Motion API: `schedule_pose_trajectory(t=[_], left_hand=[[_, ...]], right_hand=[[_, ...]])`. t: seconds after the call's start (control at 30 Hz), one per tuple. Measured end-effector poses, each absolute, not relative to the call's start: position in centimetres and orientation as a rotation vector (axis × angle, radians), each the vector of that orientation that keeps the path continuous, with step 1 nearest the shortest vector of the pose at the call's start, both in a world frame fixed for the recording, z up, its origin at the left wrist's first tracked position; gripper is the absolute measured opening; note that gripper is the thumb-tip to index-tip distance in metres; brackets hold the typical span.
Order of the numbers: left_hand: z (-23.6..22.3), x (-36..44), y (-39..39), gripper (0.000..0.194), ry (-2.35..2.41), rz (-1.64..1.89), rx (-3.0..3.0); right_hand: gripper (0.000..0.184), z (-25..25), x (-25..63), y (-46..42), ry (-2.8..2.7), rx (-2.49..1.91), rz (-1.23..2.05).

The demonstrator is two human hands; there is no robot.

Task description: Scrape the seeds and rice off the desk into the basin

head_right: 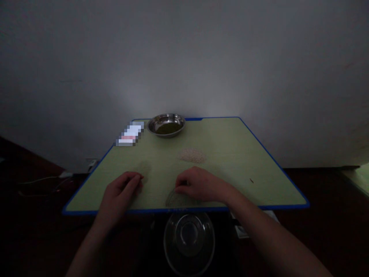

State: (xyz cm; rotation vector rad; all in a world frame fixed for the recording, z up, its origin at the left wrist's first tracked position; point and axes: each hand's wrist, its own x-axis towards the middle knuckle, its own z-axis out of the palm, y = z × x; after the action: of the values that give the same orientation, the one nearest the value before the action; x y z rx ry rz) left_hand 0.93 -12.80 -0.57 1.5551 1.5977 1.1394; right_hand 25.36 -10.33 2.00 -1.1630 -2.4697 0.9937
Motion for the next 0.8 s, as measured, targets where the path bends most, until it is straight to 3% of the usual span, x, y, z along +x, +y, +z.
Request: schedule_pose_trajectory(t=[0.8], left_hand=[[-0.2,1.1,-12.9,0.023,1.595,1.138,1.539]], right_hand=[[0.015,3.7,26.5,-11.7,-2.441,-1.205,0.869]])
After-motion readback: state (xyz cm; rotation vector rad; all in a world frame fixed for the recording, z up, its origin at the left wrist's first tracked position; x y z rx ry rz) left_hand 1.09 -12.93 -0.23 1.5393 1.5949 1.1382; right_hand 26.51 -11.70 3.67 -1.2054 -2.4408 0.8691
